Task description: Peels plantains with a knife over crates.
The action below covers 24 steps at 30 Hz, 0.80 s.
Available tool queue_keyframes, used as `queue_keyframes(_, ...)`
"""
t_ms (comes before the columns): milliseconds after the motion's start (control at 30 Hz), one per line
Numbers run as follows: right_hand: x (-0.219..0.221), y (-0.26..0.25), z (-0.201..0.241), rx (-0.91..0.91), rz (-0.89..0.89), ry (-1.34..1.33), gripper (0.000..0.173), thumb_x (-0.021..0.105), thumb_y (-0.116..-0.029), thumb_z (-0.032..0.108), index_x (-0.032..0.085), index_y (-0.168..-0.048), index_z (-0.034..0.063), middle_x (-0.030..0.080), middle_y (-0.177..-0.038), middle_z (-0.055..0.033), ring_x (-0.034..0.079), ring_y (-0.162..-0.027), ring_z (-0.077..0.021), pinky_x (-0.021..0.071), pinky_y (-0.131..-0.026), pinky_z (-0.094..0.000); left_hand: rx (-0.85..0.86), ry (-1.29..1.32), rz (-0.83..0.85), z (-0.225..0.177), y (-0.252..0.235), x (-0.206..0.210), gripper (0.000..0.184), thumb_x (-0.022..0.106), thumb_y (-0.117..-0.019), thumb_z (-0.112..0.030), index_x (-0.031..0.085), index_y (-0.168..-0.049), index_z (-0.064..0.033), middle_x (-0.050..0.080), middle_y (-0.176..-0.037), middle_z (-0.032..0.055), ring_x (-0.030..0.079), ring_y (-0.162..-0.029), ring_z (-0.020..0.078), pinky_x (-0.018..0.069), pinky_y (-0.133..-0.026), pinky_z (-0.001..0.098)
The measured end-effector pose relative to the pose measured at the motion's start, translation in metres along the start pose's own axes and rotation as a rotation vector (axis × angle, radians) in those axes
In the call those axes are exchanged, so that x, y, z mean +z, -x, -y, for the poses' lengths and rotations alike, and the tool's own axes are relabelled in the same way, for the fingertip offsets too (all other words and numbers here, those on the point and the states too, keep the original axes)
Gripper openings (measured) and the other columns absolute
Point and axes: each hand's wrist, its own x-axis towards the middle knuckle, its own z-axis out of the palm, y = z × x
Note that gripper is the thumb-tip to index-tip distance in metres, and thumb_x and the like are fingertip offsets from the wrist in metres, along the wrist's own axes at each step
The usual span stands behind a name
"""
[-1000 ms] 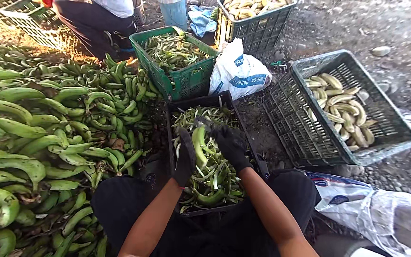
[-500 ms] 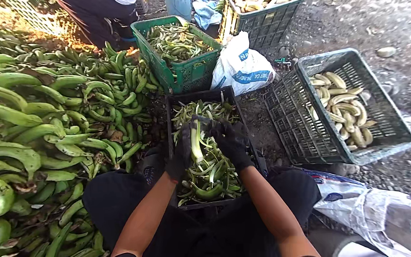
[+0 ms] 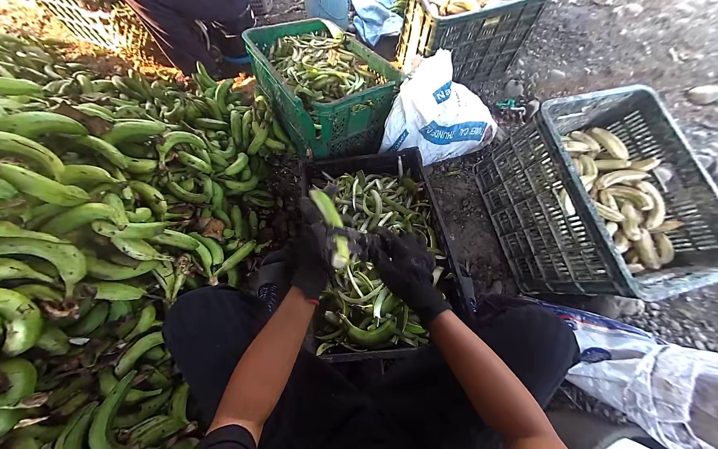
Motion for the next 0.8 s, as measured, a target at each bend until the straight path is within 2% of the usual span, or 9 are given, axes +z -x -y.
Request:
queue_keyframes(133, -0.007, -0.039, -0.021, 0.137, -0.121, -0.051, 0.054, 0.041, -0.1005, 0.061, 0.063, -0.138, 0.0282, 0.066, -0.126, -0.0190, 0.058, -0.121, -0.0425, 0.0453, -0.090, -0.0682, -0.278, -0.092, 0.094, -0.005, 0.005, 0.038, 0.060, 0.015, -0.1102, -0.050, 0.057, -0.122, -0.0094, 0.063, -0.076, 0.0059, 0.061, -0.060, 0.0149, 0.0555, -0.055, 0.0312)
queue_keyframes(233, -0.015, -0.035, -0.022, 0.116, -0.104, -0.133, 0.055, 0.040, -0.1015, 0.062, 0.063, -0.138, 0.0282, 0.068, -0.121, -0.0159, 0.061, -0.115, -0.0383, 0.0469, -0.091, -0.0655, -0.178, 0.015, 0.072, -0.003, 0.003, 0.032, 0.069, 0.005, -0.1081, -0.052, 0.058, -0.129, -0.0129, 0.069, -0.080, 0.0060, 0.065, -0.063, 0.0143, 0.0569, -0.057, 0.0306)
queue_keyframes(300, -0.013, -0.018, -0.012, 0.059, -0.028, -0.101, 0.053, 0.045, -0.1015, 0.057, 0.059, -0.143, 0.0269, 0.064, -0.124, -0.0212, 0.058, -0.116, -0.0441, 0.0465, -0.086, -0.0679, -0.032, 0.066, -0.067, 0.002, -0.004, 0.017, 0.065, 0.009, -0.1065, -0.058, 0.056, -0.132, -0.0214, 0.069, -0.100, 0.0015, 0.066, -0.084, 0.0114, 0.0574, -0.072, 0.0340)
queue_keyframes(333, -0.009, -0.011, -0.006, 0.044, 0.008, -0.063, 0.054, 0.047, -0.0998, 0.058, 0.059, -0.143, 0.0290, 0.063, -0.127, -0.0219, 0.056, -0.120, -0.0453, 0.0459, -0.087, -0.0681, 0.007, 0.048, -0.158, 0.004, -0.005, 0.010, 0.063, 0.014, -0.1061, -0.060, 0.052, -0.143, -0.0256, 0.066, -0.120, 0.0023, 0.064, -0.102, 0.0140, 0.0551, -0.086, 0.0401)
queue_keyframes(467, 0.005, 0.009, 0.006, -0.087, -0.059, 0.006, 0.057, 0.054, -0.0924, 0.059, 0.064, -0.140, 0.0297, 0.064, -0.122, -0.0256, 0.056, -0.117, -0.0499, 0.0444, -0.083, -0.0682, 0.053, -0.237, -0.411, -0.007, 0.004, -0.001, 0.054, 0.031, -0.1087, -0.048, 0.032, -0.158, -0.0259, 0.052, -0.148, 0.0049, 0.055, -0.127, 0.0201, 0.0484, -0.103, 0.0489)
queue_keyframes(600, -0.004, -0.020, -0.009, 0.005, -0.059, -0.031, 0.051, 0.050, -0.1008, 0.053, 0.060, -0.143, 0.0271, 0.062, -0.126, -0.0254, 0.056, -0.118, -0.0489, 0.0450, -0.087, -0.0702, -0.009, -0.373, -0.042, -0.016, 0.006, 0.013, 0.049, 0.023, -0.1114, -0.042, 0.051, -0.138, -0.0120, 0.062, -0.109, 0.0079, 0.059, -0.089, 0.0132, 0.0523, -0.076, 0.0355)
queue_keyframes(633, -0.008, -0.031, -0.017, 0.028, -0.056, -0.051, 0.049, 0.045, -0.1038, 0.053, 0.062, -0.141, 0.0256, 0.065, -0.123, -0.0221, 0.059, -0.116, -0.0450, 0.0456, -0.089, -0.0690, -0.029, -0.470, 0.105, -0.017, 0.004, 0.020, 0.048, 0.022, -0.1116, -0.039, 0.053, -0.133, -0.0098, 0.063, -0.103, 0.0078, 0.061, -0.085, 0.0117, 0.0543, -0.075, 0.0325)
queue_keyframes(700, -0.016, -0.046, -0.030, 0.054, -0.061, -0.083, 0.052, 0.035, -0.1054, 0.057, 0.069, -0.127, 0.0242, 0.072, -0.110, -0.0124, 0.066, -0.108, -0.0336, 0.0480, -0.091, -0.0635, -0.081, -0.646, 0.354, -0.020, 0.003, 0.035, 0.048, 0.027, -0.1118, -0.032, 0.053, -0.138, -0.0018, 0.066, -0.110, 0.0173, 0.064, -0.096, 0.0219, 0.0538, -0.088, 0.0433)
queue_keyframes(800, -0.019, -0.036, -0.030, 0.024, -0.064, -0.199, 0.053, 0.032, -0.1071, 0.056, 0.068, -0.126, 0.0222, 0.071, -0.107, -0.0110, 0.067, -0.102, -0.0317, 0.0491, -0.085, -0.0632, -0.068, -0.306, 0.231, -0.007, 0.004, 0.037, 0.053, 0.019, -0.1102, -0.039, 0.051, -0.142, -0.0099, 0.069, -0.093, 0.0079, 0.065, -0.073, 0.0146, 0.0574, -0.068, 0.0339)
